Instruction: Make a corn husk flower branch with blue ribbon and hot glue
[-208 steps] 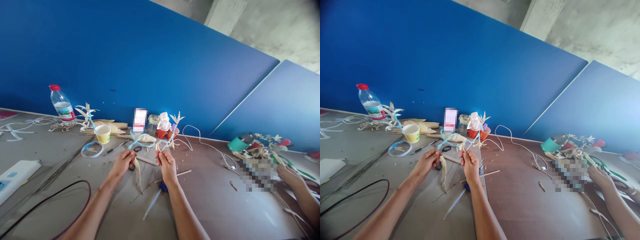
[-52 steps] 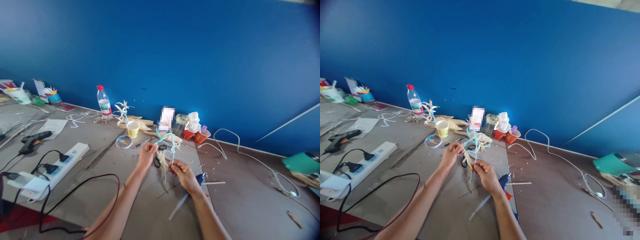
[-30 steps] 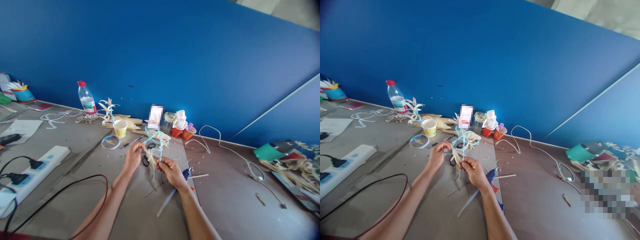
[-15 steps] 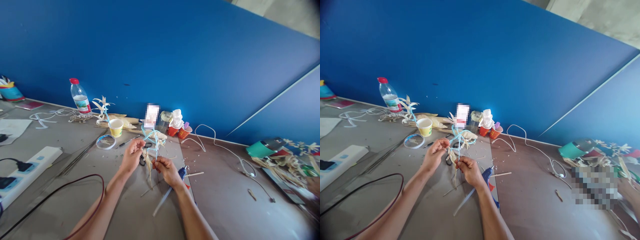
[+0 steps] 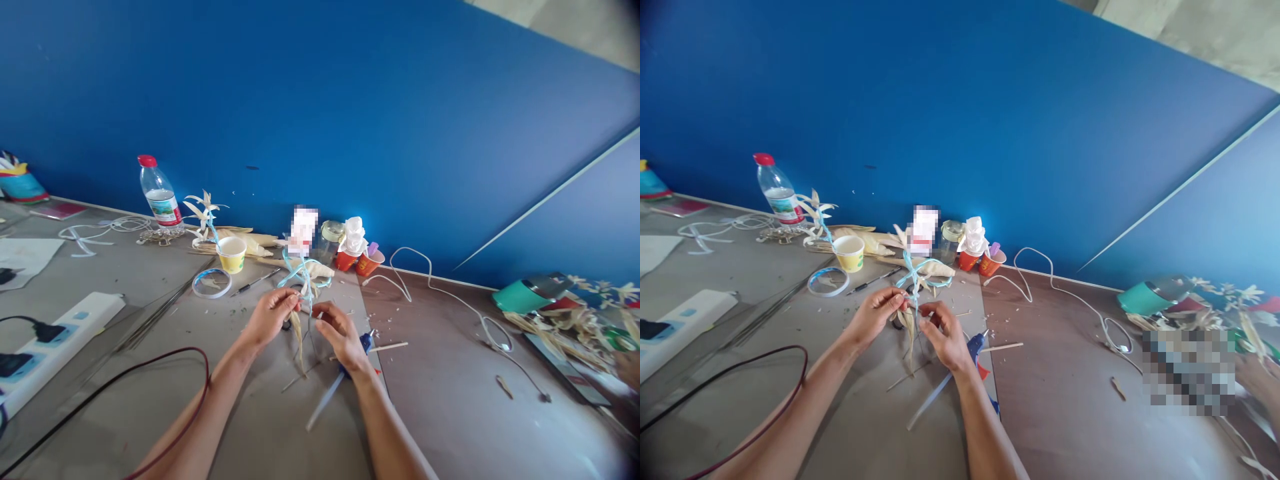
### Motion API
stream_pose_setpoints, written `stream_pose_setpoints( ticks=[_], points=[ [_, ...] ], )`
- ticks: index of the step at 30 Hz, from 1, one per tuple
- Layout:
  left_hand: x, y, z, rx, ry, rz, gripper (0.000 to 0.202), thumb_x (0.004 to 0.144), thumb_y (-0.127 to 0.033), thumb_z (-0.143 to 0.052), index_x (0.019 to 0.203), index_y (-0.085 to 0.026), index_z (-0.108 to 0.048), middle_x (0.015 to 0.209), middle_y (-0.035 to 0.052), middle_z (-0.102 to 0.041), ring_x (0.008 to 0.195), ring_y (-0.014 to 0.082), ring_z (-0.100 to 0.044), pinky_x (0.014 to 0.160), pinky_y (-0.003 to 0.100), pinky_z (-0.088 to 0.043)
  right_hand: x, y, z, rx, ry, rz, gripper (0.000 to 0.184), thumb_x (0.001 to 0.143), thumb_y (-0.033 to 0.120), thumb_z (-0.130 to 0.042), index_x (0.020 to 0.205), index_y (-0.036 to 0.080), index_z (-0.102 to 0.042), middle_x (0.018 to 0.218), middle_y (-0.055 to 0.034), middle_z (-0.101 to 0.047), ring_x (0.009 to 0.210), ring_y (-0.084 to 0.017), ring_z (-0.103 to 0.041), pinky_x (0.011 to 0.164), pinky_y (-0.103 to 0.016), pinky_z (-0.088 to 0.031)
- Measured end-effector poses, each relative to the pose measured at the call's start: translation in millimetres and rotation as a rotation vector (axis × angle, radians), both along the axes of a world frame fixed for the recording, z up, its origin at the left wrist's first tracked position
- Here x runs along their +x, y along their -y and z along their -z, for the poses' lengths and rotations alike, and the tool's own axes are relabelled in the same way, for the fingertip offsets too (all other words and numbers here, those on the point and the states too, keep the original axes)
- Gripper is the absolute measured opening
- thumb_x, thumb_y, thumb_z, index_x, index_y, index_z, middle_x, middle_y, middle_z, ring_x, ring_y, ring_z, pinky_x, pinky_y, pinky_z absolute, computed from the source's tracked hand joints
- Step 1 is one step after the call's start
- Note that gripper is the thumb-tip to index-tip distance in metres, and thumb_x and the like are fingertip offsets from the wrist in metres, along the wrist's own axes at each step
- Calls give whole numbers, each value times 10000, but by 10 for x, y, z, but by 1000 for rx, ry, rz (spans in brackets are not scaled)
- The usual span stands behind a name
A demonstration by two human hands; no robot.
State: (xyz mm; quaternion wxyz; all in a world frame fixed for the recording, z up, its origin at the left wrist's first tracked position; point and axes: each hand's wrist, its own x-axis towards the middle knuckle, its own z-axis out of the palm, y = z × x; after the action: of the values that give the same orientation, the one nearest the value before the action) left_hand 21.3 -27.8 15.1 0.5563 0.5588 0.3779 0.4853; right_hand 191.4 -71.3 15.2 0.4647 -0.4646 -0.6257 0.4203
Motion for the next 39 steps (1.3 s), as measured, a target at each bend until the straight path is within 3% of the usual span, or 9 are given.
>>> stream_pose_setpoints(
  ticks=[6, 13, 20, 29, 39],
  points=[
    [30, 29, -24, -3, -59, 21, 245, 792, -384, -548, 787, -163, -652, 661, 18, -592, 619, 132, -513, 567, 227, -379, -91, 13, -4, 74, -60, 135, 313, 809, 392, -556, 1037, 177, -560, 867, -50, -558, 721, -146, -481, 659, -261, -408],
    [41, 53, -70, 52, -101, 68, 217, 764, -351, -593, 828, -163, -680, 727, 45, -644, 693, 161, -574, 644, 250, -431, -177, 27, 44, 42, -25, 207, 177, 795, 350, -556, 763, 176, -561, 644, 14, -492, 587, -113, -409, 562, -234, -355],
    [-8, 32, -88, 188, -196, 23, 183, 738, -314, -619, 857, -210, -712, 834, 62, -675, 795, 200, -598, 700, 269, -458, -187, 70, -43, -12, -78, 173, 189, 787, 354, -544, 764, 167, -559, 593, 27, -433, 520, -90, -339, 487, -219, -298],
    [4, 39, -64, 101, -186, 54, 249, 775, -369, -560, 822, -167, -697, 631, 26, -626, 589, 147, -542, 553, 231, -413, -196, 50, -26, 75, 96, 272, 165, 771, 291, -538, 646, 189, -504, 561, 37, -421, 531, -102, -363, 515, -230, -320],
    [7, 37, -55, 40, -198, 74, 268, 785, -393, -551, 782, -159, -681, 619, 11, -607, 573, 124, -518, 533, 213, -378, -190, 23, -4, 68, 246, 305, 207, 760, 270, -564, 610, 197, -442, 563, 45, -425, 527, -97, -367, 510, -229, -309]
  ],
)
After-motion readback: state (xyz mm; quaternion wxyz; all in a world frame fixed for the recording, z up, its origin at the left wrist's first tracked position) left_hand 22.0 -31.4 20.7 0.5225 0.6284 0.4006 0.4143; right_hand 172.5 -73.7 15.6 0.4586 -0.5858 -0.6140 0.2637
